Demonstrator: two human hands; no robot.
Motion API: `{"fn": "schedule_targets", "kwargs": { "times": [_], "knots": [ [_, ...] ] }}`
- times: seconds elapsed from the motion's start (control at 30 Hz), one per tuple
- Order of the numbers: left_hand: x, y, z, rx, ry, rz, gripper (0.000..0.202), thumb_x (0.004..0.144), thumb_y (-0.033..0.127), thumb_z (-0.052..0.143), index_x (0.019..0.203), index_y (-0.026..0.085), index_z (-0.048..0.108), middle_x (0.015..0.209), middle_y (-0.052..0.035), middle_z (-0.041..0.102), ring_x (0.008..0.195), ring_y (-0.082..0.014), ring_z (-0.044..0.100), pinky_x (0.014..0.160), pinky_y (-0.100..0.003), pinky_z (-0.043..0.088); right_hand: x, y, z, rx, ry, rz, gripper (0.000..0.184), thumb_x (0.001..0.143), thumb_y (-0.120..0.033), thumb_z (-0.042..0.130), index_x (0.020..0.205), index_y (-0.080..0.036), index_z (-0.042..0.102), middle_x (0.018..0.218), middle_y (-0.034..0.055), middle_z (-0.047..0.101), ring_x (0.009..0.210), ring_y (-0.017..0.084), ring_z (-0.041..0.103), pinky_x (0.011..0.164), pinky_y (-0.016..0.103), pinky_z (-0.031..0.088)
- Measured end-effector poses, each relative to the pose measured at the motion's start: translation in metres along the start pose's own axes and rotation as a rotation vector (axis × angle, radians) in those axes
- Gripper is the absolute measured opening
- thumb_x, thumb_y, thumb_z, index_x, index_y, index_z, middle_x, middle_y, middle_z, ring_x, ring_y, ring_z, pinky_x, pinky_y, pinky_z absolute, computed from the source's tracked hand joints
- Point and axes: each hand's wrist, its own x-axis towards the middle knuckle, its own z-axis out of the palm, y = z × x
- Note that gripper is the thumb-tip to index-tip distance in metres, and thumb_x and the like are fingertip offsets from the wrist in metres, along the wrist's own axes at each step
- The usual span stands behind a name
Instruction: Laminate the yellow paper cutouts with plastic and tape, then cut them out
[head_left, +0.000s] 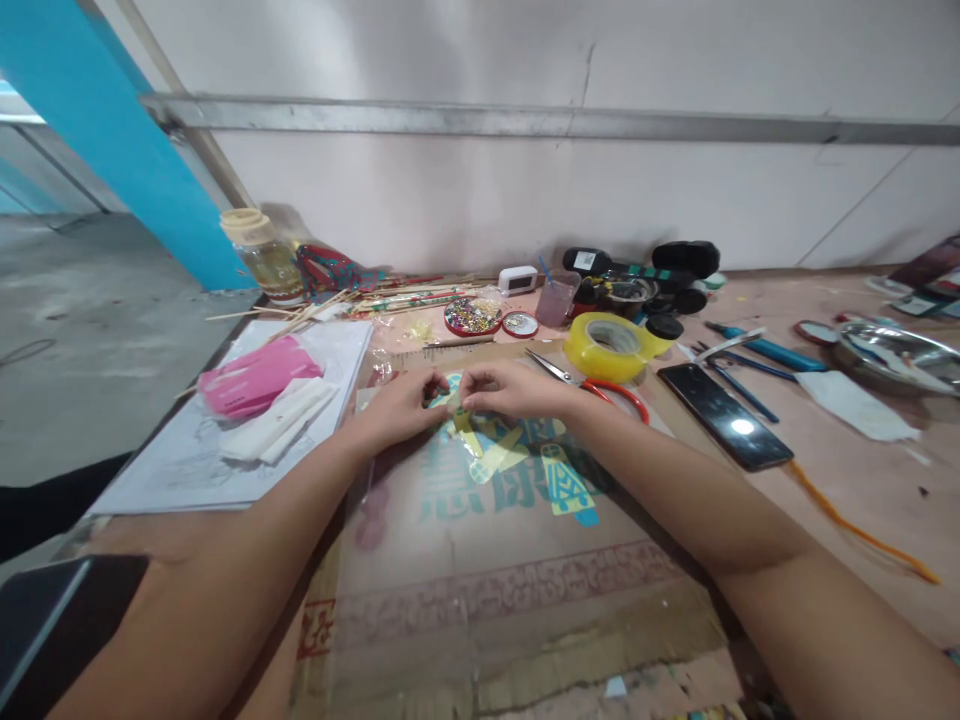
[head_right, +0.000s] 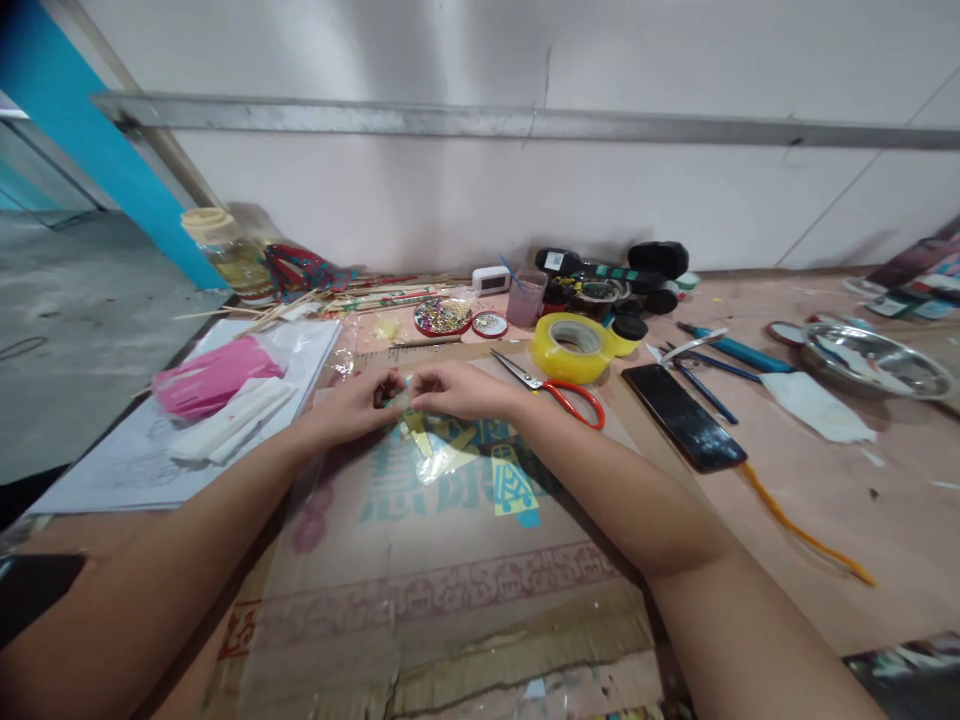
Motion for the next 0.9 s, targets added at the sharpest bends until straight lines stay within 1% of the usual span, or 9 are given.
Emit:
{"fn": "schedule_targets", "kwargs": {
  "times": [0.07, 0.17, 0.3, 0.43, 0.63, 0.8, 0.9],
  "knots": [
    [0.0, 0.002, 0.001, 0.062, 0.007, 0.018, 0.029, 0.078, 0.042, 0.068, 0.096, 0.02, 0.063, 0.086, -0.0019, 0.063, 0.08, -0.0222, 0.057, 0.072, -0.033, 0.041, -0.004, -0.006, -0.006, -0.035, -0.043, -0.044, 0.004, 0.089, -0.019, 0.065, 0.089, -0.017, 0.067, 0.083, -0.0003, 0.068, 0.077, 0.015, 0.061, 0.071, 0.025, 0.045],
    [0.0, 0.003, 0.002, 0.122, 0.006, 0.036, 0.028, 0.079, 0.042, 0.065, 0.097, 0.02, 0.063, 0.09, -0.0036, 0.064, 0.084, -0.0241, 0.058, 0.074, -0.034, 0.042, -0.01, -0.019, -0.013, -0.147, -0.12, -0.126, 0.003, 0.09, -0.02, 0.068, 0.09, -0.018, 0.069, 0.092, 0.0019, 0.072, 0.087, 0.017, 0.063, 0.077, 0.027, 0.046],
    [0.0, 0.004, 0.002, 0.161, -0.009, 0.043, 0.03, 0.081, 0.045, 0.062, 0.097, 0.02, 0.063, 0.091, -0.0046, 0.065, 0.084, -0.0244, 0.06, 0.073, -0.035, 0.043, -0.022, -0.042, -0.021, -0.257, -0.205, -0.171, 0.003, 0.091, -0.016, 0.068, 0.09, -0.017, 0.07, 0.093, 0.0028, 0.071, 0.09, 0.018, 0.064, 0.079, 0.028, 0.047],
    [0.0, 0.005, 0.002, 0.181, -0.028, 0.068, 0.033, 0.084, 0.049, 0.061, 0.098, 0.019, 0.063, 0.093, -0.0062, 0.066, 0.086, -0.025, 0.06, 0.076, -0.036, 0.045, -0.035, -0.061, -0.027, -0.31, -0.254, -0.216, 0.005, 0.091, -0.013, 0.069, 0.088, -0.018, 0.07, 0.093, 0.0033, 0.069, 0.092, 0.018, 0.063, 0.08, 0.028, 0.047],
    [-0.002, 0.007, 0.0, 0.195, -0.047, 0.083, 0.036, 0.087, 0.051, 0.059, 0.1, 0.018, 0.064, 0.1, -0.0087, 0.068, 0.092, -0.0265, 0.062, 0.081, -0.038, 0.046, -0.049, -0.081, -0.036, -0.334, -0.261, -0.279, 0.009, 0.09, -0.01, 0.068, 0.086, -0.017, 0.069, 0.09, 0.0024, 0.067, 0.087, 0.016, 0.062, 0.078, 0.026, 0.046],
    [-0.003, 0.01, 0.0, 0.192, -0.056, 0.084, 0.031, 0.089, 0.047, 0.058, 0.101, 0.019, 0.065, 0.098, -0.0077, 0.068, 0.088, -0.0253, 0.063, 0.077, -0.036, 0.047, -0.059, -0.088, -0.042, -0.353, -0.244, -0.343, 0.011, 0.093, -0.012, 0.064, 0.087, -0.019, 0.069, 0.089, 0.0018, 0.069, 0.087, 0.016, 0.063, 0.078, 0.027, 0.047],
    [-0.004, 0.01, 0.001, 0.192, -0.05, 0.089, 0.029, 0.089, 0.045, 0.059, 0.098, 0.019, 0.066, 0.098, -0.008, 0.068, 0.088, -0.0262, 0.063, 0.077, -0.037, 0.047, -0.063, -0.092, -0.042, -0.38, -0.22, -0.368, 0.012, 0.093, -0.013, 0.064, 0.086, -0.022, 0.068, 0.088, 0.001, 0.069, 0.086, 0.016, 0.064, 0.075, 0.027, 0.048]
  ]
}}
